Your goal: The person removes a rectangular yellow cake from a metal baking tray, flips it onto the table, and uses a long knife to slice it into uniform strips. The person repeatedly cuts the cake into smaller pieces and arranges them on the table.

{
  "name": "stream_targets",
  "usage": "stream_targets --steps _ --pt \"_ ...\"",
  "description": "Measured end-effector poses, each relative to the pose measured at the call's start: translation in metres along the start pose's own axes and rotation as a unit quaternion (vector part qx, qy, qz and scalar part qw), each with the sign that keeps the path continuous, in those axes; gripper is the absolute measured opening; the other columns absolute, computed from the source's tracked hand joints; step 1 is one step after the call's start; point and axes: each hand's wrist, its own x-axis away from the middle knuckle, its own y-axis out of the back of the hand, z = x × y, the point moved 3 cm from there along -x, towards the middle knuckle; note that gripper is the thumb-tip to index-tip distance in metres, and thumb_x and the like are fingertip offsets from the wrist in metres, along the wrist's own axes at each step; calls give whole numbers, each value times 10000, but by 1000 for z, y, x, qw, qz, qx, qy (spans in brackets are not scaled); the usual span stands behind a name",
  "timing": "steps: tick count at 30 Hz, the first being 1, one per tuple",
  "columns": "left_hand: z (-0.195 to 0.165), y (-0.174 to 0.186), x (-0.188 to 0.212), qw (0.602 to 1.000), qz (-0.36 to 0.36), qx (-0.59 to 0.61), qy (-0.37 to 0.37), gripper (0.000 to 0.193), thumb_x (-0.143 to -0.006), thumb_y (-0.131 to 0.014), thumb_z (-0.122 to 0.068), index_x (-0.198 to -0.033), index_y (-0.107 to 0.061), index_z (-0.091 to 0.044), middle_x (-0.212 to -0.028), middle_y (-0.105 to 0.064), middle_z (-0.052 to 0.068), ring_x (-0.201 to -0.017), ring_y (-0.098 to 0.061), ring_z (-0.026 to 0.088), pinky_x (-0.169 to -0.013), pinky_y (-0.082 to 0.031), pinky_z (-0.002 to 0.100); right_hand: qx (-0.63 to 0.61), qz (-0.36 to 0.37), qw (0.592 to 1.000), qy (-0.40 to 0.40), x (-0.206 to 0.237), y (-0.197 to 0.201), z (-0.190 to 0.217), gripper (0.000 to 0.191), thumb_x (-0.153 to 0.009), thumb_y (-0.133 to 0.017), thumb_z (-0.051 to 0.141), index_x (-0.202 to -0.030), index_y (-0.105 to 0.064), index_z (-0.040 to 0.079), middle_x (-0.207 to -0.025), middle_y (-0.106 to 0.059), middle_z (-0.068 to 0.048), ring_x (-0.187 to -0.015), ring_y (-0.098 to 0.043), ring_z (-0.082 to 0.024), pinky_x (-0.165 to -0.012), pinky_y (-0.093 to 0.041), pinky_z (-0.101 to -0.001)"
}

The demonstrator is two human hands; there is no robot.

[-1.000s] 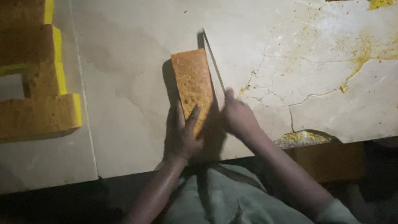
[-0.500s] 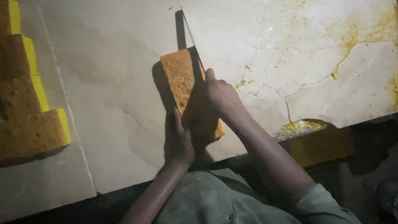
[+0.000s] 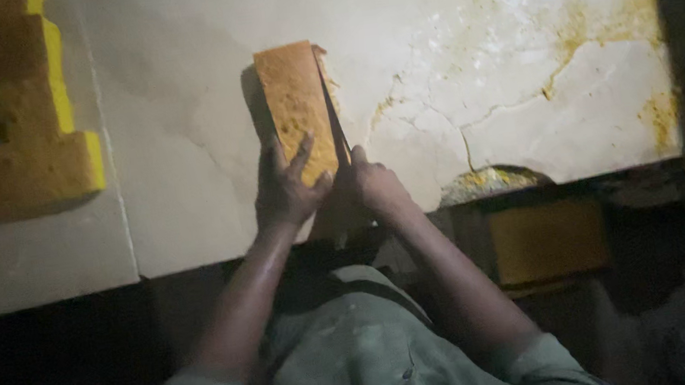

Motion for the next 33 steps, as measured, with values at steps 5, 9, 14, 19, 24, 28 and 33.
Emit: stream_targets --steps 5,9,14,19,24,28,33 --pt "2 -13 9 999 -29 34 5 771 -808 -790 -435 -1507 -553 -212 -1586 -304 337 -1447 -349 499 -1174 -364 535 -18 33 999 7 96 -41 -45 383 -1091 -406 143 -1443 -349 2 -984 -679 -352 -922 -652 -533 -770 -510 -612" --pt "2 -14 7 999 -36 29 -9 783 -830 -792 -429 -1538 -539 -208 -1588 -283 352 -1483 -312 510 -1200 -357 535 -25 66 997 13 176 -62 -62 713 -913 -500 74 -1544 -190 -43 -935 -675 -336 -858 -663 -513 -736 -528 -567" --pt "-33 12 16 993 -9 -108 -38 737 -867 -700 -539 -1508 -512 -228 -1605 -225 367 -1485 -263 520 -1174 -354 606 -66 22 996 -57 137 -68 -70 465 -1041 -414 206 -1425 -428 -56 -959 -710 -305 -921 -682 -481 -805 -528 -542" --pt "-63 44 5 957 239 -163 30 729 -978 -454 -598 -1604 -194 -327 -1653 -133 189 -1479 -140 538 -1056 -257 797 -242 -16 950 -196 88 -41 -68 590 -1172 -305 412 -1279 -666 -43 -1014 -740 -284 -971 -702 -437 -878 -508 -508" --pt "20 86 -56 961 202 -124 140 751 -1021 -446 -634 -1649 -239 -278 -1578 -209 344 -1461 -199 482 -1154 -229 745 -15 -145 989 -25 108 1 -37 313 -981 -642 209 -1227 -564 31 -1087 -685 -229 -996 -659 -441 -815 -533 -512" --pt "95 105 -116 982 31 -183 28 468 -981 -581 -288 -1445 -581 -231 -1688 -245 267 -1560 -173 502 -1169 -254 707 174 33 984 22 84 -4 -26 283 -956 -734 330 -1105 -576 148 -1000 -670 -113 -1012 -666 -322 -862 -526 -465" --pt "138 92 -222 986 -15 -162 -28 673 -856 -756 -416 -1445 -566 -152 -1638 -221 304 -1531 -164 498 -1167 -186 734 174 -64 961 207 -25 35 -56 677 -722 -676 408 -1328 -611 112 -1251 -667 -167 -1222 -584 -379 -1045 -400 -504"
